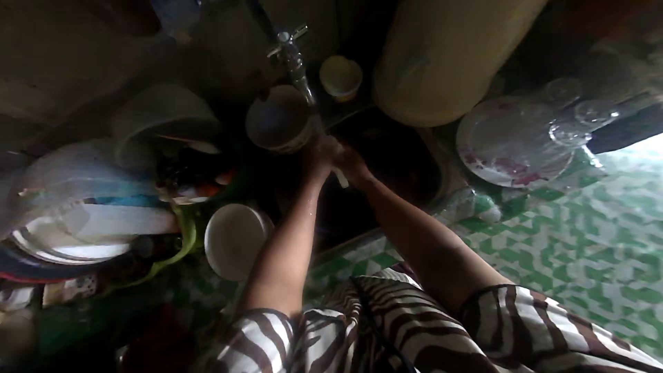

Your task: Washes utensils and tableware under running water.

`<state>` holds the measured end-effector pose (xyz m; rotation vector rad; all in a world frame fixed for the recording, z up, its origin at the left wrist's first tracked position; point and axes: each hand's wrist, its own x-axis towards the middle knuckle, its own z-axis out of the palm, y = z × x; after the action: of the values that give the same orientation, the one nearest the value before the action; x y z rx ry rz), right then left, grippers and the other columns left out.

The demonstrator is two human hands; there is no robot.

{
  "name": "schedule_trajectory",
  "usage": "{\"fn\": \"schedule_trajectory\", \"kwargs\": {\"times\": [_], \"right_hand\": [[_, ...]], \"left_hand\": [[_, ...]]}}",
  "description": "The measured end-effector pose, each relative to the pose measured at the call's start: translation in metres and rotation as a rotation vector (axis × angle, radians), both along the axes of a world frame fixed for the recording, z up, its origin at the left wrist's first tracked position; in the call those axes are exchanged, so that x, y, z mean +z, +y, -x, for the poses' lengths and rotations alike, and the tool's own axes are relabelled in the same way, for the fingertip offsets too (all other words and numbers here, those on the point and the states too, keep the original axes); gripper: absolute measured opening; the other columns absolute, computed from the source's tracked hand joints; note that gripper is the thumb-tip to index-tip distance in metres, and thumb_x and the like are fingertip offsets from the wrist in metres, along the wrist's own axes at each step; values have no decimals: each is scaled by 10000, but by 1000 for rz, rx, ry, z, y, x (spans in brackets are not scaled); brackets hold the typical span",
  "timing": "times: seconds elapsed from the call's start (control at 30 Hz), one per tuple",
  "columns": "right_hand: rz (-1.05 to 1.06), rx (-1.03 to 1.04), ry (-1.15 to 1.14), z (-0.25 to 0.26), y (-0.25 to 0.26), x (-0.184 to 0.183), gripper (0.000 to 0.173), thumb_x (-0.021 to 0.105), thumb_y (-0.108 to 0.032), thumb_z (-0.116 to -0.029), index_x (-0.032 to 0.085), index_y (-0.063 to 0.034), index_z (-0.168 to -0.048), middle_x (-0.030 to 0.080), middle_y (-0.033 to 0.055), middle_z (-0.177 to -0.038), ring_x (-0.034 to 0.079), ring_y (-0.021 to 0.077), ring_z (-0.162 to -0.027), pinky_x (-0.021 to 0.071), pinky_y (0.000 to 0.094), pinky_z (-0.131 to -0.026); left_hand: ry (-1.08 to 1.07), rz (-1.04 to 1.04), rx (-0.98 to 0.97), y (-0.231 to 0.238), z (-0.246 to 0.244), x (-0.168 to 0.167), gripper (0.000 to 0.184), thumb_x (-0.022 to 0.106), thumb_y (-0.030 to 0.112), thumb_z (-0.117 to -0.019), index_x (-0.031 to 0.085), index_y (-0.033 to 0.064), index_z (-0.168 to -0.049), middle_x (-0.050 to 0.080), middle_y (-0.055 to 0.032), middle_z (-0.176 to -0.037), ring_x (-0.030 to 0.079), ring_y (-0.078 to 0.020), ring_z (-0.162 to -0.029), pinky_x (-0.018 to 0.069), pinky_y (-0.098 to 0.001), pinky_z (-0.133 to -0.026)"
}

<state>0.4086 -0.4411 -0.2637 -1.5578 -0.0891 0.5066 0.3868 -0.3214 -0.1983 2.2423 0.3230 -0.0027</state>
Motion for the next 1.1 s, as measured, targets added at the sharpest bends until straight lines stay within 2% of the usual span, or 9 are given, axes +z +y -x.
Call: {"fn": "schedule_trajectory", "kwargs": {"times": [0.17, 0.27, 0.37, 0.47, 0.63, 0.73, 0.83, 0.93, 1.1], "right_hand": [[0, 11, 14, 7, -5, -4, 369, 661, -127, -993, 601, 7, -1332, 677, 171, -1198, 663, 213, -1065, 555, 411, -948], [23, 17, -66, 3, 0, 3, 421, 643, -136, -1006, 553, -9, -1396, 638, 189, -1311, 635, 244, -1184, 521, 439, -1036], [27, 14, -97, -1, 6, 4, 432, 661, -109, -991, 538, -19, -1395, 634, 182, -1314, 636, 241, -1185, 526, 432, -1031], [-9, -5, -72, 1, 4, 5, 405, 666, -100, -986, 556, -12, -1365, 638, 177, -1296, 639, 224, -1168, 532, 415, -1019], [-25, 56, -74, 4, -2, 5, 431, 659, -94, -988, 538, -12, -1393, 640, 167, -1305, 650, 200, -1161, 543, 389, -1017], [56, 192, -97, 6, -10, 15, 484, 667, -134, -990, 514, -49, -1442, 649, 178, -1290, 660, 228, -1133, 543, 434, -999], [83, 246, -130, 6, -19, 15, 548, 679, -137, -981, 486, -66, -1489, 623, 174, -1361, 640, 232, -1195, 523, 439, -1041], [151, 240, -117, 5, -32, 23, 533, 671, -140, -992, 479, -40, -1480, 593, 186, -1395, 610, 245, -1241, 498, 442, -1072], [184, 248, -115, 0, -33, 20, 481, 682, -153, -987, 526, -46, -1429, 636, 182, -1316, 639, 244, -1175, 522, 454, -1026]], "left_hand": [[-84, 4, 24, 1, 9, -13, 288, 677, 149, -986, 673, -17, -1221, 654, -208, -1258, 621, -286, -1202, 495, -440, -1061], [-132, 46, 97, 1, 13, -11, 307, 686, 177, -983, 663, -11, -1224, 659, -197, -1247, 622, -277, -1188, 489, -444, -1056], [-135, 86, 149, 0, 13, -8, 289, 685, 172, -983, 657, -12, -1204, 673, -199, -1184, 652, -274, -1104, 527, -446, -991], [-103, 100, 197, -5, 16, 1, 396, 710, 166, -971, 587, -14, -1303, 661, -228, -1211, 658, -303, -1086, 533, -464, -966], [-186, 261, 195, -1, 20, -8, 744, 743, 79, -923, 331, 23, -1540, 593, -217, -1383, 617, -269, -1240, 526, -413, -1044], [-100, 251, 127, 10, 22, -7, 558, 713, 116, -955, 501, 24, -1462, 544, -196, -1461, 540, -273, -1341, 456, -440, -1123], [-101, 449, 70, 16, 18, -10, 359, 635, 126, -1010, 610, 2, -1346, 605, -162, -1382, 580, -226, -1272, 493, -407, -1076], [-52, 604, 83, 11, 10, -15, 342, 516, 232, -1083, 631, 17, -1322, 653, -135, -1317, 616, -203, -1217, 507, -414, -1054], [-99, 611, 93, 5, 2, -24, 265, 558, 152, -1050, 662, -12, -1230, 695, -143, -1206, 644, -208, -1138, 525, -411, -1010]]}}
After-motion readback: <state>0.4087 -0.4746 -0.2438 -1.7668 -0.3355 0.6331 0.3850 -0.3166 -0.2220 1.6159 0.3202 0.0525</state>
